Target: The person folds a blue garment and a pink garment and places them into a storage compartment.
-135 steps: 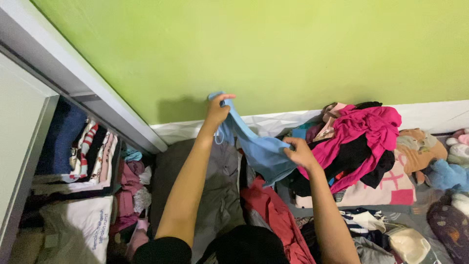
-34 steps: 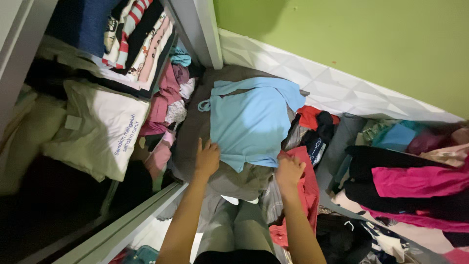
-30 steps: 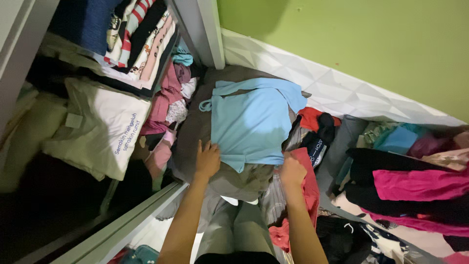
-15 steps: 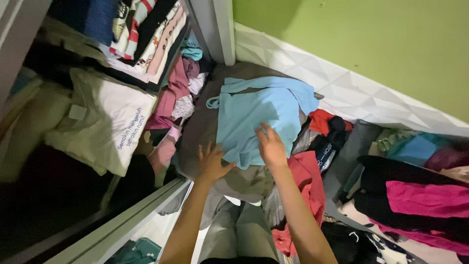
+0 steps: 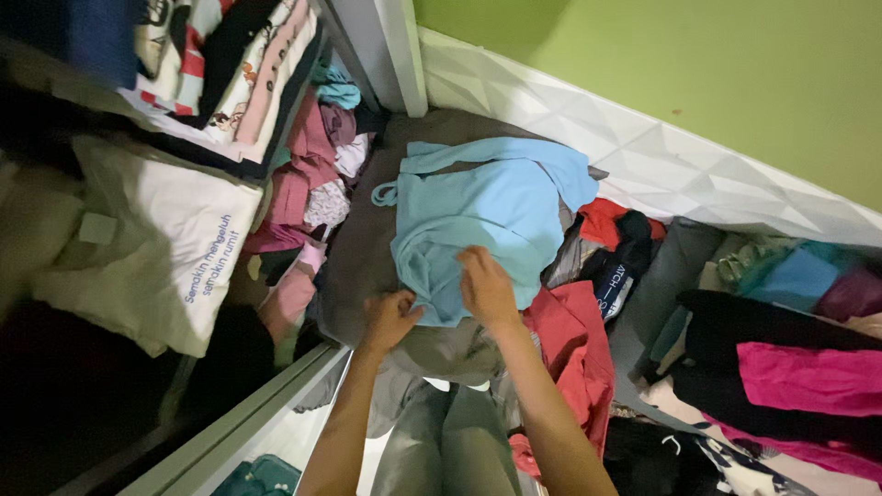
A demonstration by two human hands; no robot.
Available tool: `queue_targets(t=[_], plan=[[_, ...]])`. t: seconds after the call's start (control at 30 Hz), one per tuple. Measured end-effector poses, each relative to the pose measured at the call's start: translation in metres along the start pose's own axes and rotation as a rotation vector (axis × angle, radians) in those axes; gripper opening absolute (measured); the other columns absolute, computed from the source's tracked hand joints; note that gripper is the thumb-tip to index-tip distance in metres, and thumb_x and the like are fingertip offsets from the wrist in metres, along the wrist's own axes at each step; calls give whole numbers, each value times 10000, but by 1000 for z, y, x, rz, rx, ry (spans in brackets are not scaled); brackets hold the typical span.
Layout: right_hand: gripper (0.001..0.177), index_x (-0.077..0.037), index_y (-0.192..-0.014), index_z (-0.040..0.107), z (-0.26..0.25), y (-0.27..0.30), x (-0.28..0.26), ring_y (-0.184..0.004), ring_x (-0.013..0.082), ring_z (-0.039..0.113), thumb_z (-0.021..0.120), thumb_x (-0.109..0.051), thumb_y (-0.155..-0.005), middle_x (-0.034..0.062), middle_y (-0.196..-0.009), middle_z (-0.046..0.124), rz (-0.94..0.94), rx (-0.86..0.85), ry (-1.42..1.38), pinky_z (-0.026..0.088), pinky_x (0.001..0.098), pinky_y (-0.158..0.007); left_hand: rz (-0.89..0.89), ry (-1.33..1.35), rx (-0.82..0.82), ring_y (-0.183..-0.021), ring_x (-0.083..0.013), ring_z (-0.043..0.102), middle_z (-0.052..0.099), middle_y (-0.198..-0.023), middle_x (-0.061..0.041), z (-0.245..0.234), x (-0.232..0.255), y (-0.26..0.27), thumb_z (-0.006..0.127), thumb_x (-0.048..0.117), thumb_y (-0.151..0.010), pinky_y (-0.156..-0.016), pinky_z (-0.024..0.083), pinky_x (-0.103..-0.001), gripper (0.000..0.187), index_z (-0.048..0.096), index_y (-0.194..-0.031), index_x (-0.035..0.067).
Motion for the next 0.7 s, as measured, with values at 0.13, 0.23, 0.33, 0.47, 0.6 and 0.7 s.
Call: queue_targets(t=[0.13,0.23,0.33,0.47,0.6,0.7], plan=[[235,-133,-1116,633,-6,25,37,-1092,348,645,692,-51,-904,85,-1102,629,177,-55,111,507,419,-962,81,400,188,-803,-155,632,667,-853,-45,7,-11,2,787,158,-785,-741,502,-350,251,639,-959,54],[492,-79,-1195,606,-26,34,38,-1101,423,592,742,-67,-722,165,-1225,569,112,182,199,466,457,-966,96,459,285,-778,-128,588,612,-789,-63,16,-21,-1,789,73,-777,-756,508,-311,255,581,-917,28],[639,-36,-1335,567,-33,30,52,-1104,435,574,773,-120,-736,192,-1295,534,226,205,252,483,467,-915,-33,664,191,-787,-122,550,574,-817,-47,29,-25,-8,736,61,-857,-716,476,-316,201,561,-951,33],[534,-132,-1332,587,-18,26,82,-990,363,656,761,-197,-831,98,-1311,560,490,30,254,540,448,-735,-29,757,176,-875,-117,621,643,-913,-26,27,-17,-15,705,64,-875,-788,505,-290,188,579,-1015,54],[277,-140,-1144,722,-7,36,101,-878,345,709,734,-142,-868,81,-1145,680,390,116,216,561,438,-735,38,726,196,-974,-143,629,646,-996,-50,29,-16,-20,688,82,-915,-869,500,-305,215,556,-1080,41],[141,-64,-1051,688,-7,30,113,-892,345,706,723,-81,-916,126,-1029,695,318,297,177,559,411,-754,75,731,218,-1060,-157,638,662,-1077,-73,30,-18,-19,695,109,-925,-920,493,-324,281,571,-1161,19]])
Point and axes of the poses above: each hand's wrist, its own y-axis away from the middle knuckle, its own z-axis out of the palm, x = y × z, the point moved 2 cm from there along -y, towards the middle knuckle
